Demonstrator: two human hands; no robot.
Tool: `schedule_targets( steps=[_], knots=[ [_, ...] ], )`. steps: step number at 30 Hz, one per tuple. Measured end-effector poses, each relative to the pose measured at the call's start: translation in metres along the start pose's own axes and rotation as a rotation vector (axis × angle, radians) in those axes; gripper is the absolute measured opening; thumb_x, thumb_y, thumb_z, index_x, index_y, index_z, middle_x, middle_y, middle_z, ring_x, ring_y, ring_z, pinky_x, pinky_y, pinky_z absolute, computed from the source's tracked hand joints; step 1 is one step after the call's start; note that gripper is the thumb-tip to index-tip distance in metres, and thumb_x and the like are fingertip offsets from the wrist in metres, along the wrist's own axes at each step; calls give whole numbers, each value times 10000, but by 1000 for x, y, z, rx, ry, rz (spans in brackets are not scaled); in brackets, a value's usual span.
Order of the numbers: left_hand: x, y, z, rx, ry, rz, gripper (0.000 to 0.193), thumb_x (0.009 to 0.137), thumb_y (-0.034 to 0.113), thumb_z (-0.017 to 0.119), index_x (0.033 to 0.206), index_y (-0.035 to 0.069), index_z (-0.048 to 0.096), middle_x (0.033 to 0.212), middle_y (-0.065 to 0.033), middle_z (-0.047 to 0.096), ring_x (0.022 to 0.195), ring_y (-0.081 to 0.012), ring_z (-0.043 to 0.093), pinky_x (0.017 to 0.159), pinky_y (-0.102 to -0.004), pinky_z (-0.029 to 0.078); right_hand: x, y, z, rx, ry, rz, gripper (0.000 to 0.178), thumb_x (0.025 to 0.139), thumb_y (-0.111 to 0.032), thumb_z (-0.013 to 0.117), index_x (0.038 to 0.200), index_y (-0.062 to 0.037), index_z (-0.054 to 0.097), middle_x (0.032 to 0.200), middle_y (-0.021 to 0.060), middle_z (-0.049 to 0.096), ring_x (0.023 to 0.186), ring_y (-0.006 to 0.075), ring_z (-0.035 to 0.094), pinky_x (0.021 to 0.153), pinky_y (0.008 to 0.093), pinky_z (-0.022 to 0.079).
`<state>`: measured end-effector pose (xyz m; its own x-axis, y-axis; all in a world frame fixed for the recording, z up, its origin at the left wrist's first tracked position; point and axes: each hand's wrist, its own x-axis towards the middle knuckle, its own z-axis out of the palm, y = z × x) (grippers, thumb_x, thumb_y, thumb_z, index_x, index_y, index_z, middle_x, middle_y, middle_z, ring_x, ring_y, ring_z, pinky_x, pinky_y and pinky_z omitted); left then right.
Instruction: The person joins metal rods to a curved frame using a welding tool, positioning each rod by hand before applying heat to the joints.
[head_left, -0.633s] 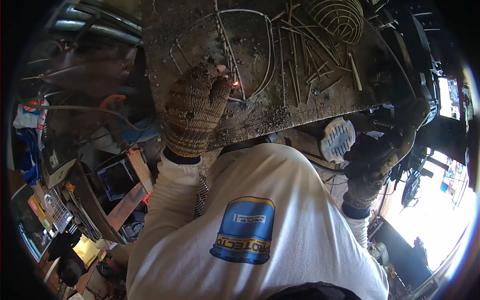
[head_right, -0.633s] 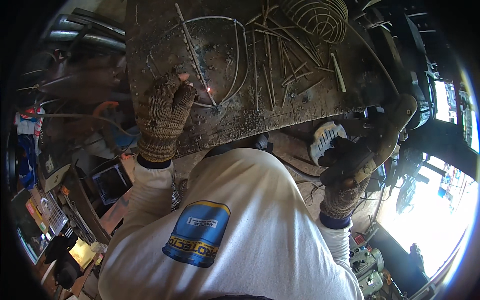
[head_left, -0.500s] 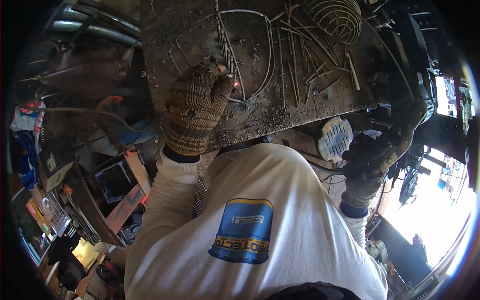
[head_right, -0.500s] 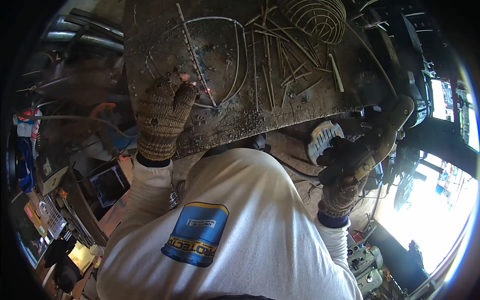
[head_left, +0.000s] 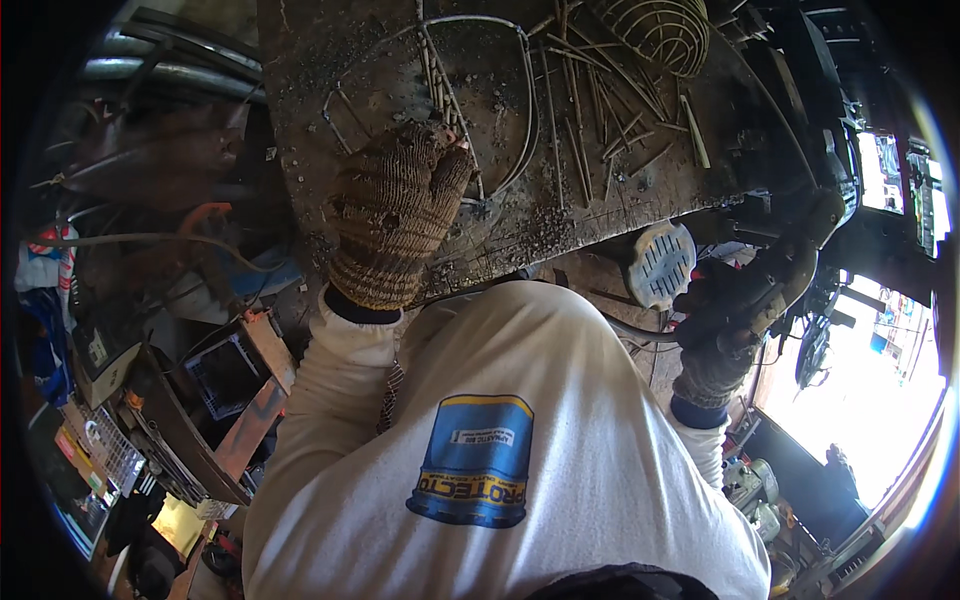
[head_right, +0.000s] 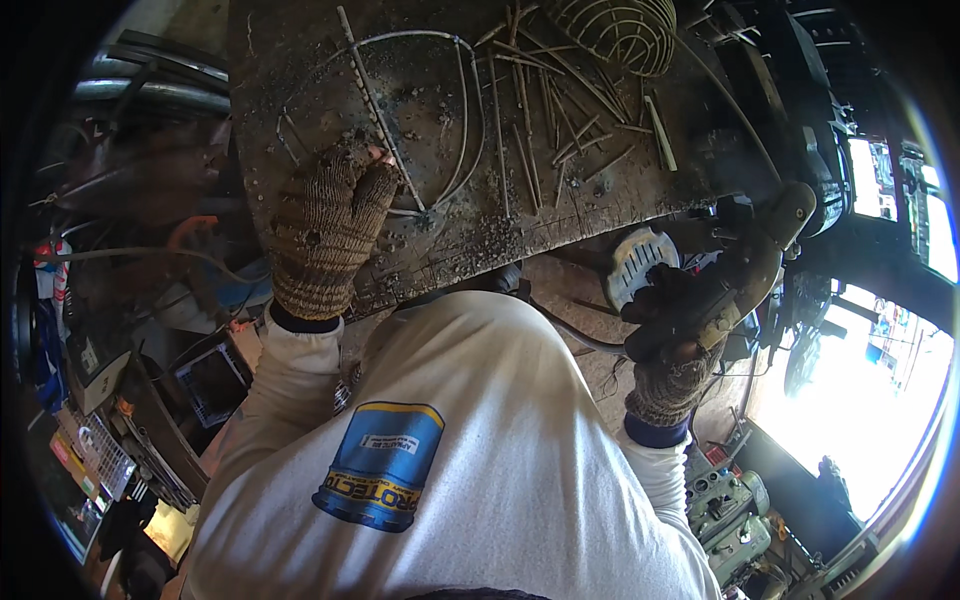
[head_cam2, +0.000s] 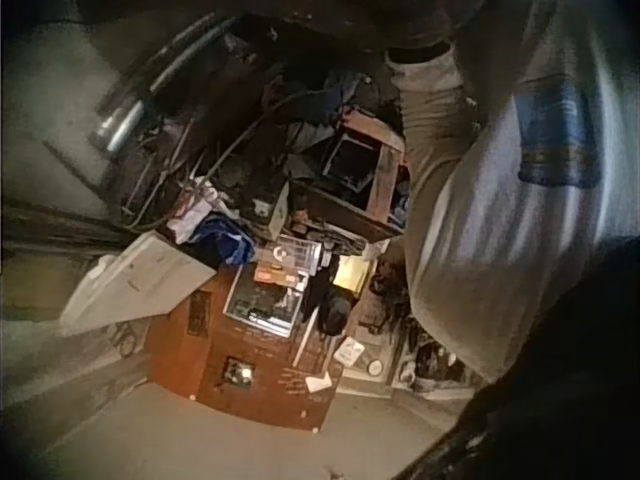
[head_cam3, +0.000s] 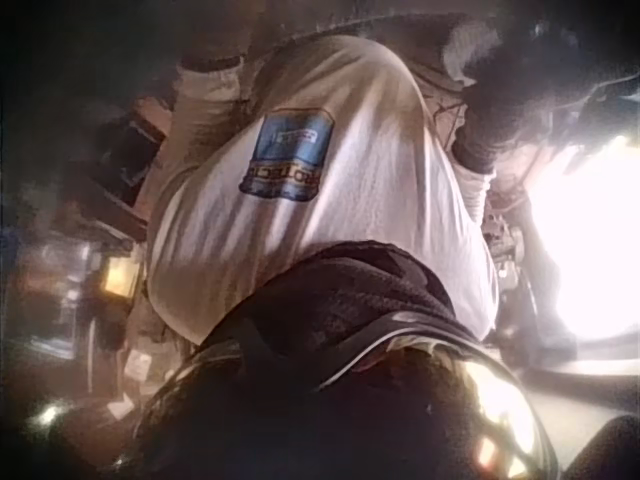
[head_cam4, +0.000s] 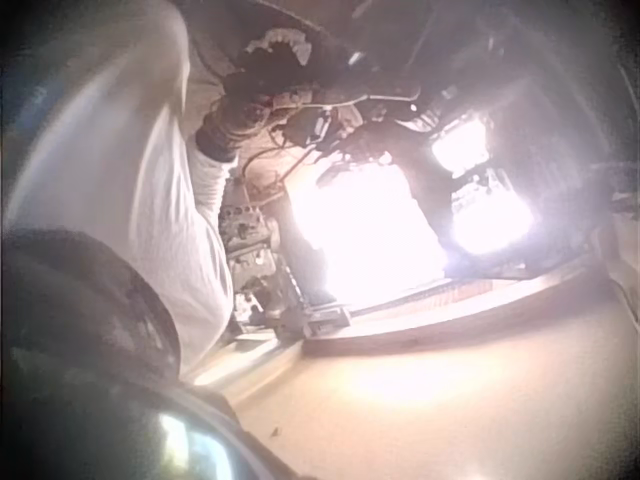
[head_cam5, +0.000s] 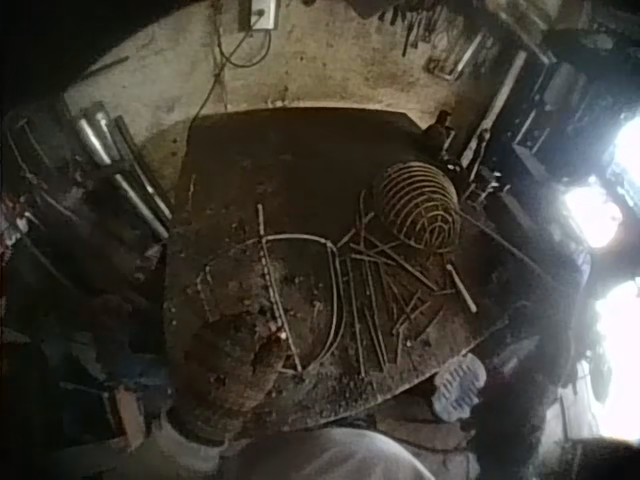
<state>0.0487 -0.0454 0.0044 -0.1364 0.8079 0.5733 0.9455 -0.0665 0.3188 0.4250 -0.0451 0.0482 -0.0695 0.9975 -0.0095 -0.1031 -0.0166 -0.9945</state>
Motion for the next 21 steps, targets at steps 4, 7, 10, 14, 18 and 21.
schedule_targets(
  steps=[4, 7, 10, 14, 18, 21],
  knots=[
    [1, 2, -9, -30, -62, -79, 202, 873, 302, 735, 992, 146, 683, 953, -51, 706, 822, -261, 697, 712, -384, 575, -2, 2, 0, 25, 16, -8, 1019, 769, -631, 758, 1484, -44, 331, 1311, 217, 563, 1033, 293, 660, 784, 406, 601],
    [-6, -10, -14, -108, -30, -56, 275, 819, 245, 804, 1052, 142, 702, 996, -70, 722, 877, -263, 706, 766, -375, 569, -5, 3, -2, 18, 34, -9, 1023, 775, -647, 743, 1489, -43, 327, 1306, 219, 568, 1029, 294, 664, 779, 408, 602],
    [-5, -7, -15, -57, -10, -52, 217, 848, 235, 763, 1017, 120, 691, 922, -71, 706, 817, -281, 696, 708, -389, 570, -9, 7, 3, 33, 73, -45, 1027, 775, -645, 744, 1496, -48, 321, 1292, 223, 579, 1007, 293, 671, 768, 405, 604],
    [3, -6, -12, -87, -32, -46, 272, 859, 263, 756, 1084, 125, 688, 958, -79, 705, 819, -286, 696, 713, -395, 569, -14, 12, 2, 77, 82, -52, 1028, 772, -638, 752, 1496, -49, 321, 1284, 228, 584, 993, 290, 677, 760, 406, 606],
    [7, 1, -11, -95, -49, -58, 341, 867, 298, 749, 1168, 159, 670, 1026, -90, 699, 812, -288, 696, 710, -397, 570, -18, 8, 8, 62, 79, -73, 1030, 774, -613, 767, 1500, -44, 308, 1270, 220, 593, 981, 281, 678, 732, 404, 607],
    [7, 0, -9, -119, -95, -112, 360, 868, 317, 747, 1188, 175, 664, 1041, -90, 694, 811, -284, 695, 698, -390, 571, -22, 9, 12, 86, 98, -79, 1020, 783, -600, 767, 1499, -41, 303, 1264, 216, 597, 974, 278, 680, 714, 402, 608]
  ],
)
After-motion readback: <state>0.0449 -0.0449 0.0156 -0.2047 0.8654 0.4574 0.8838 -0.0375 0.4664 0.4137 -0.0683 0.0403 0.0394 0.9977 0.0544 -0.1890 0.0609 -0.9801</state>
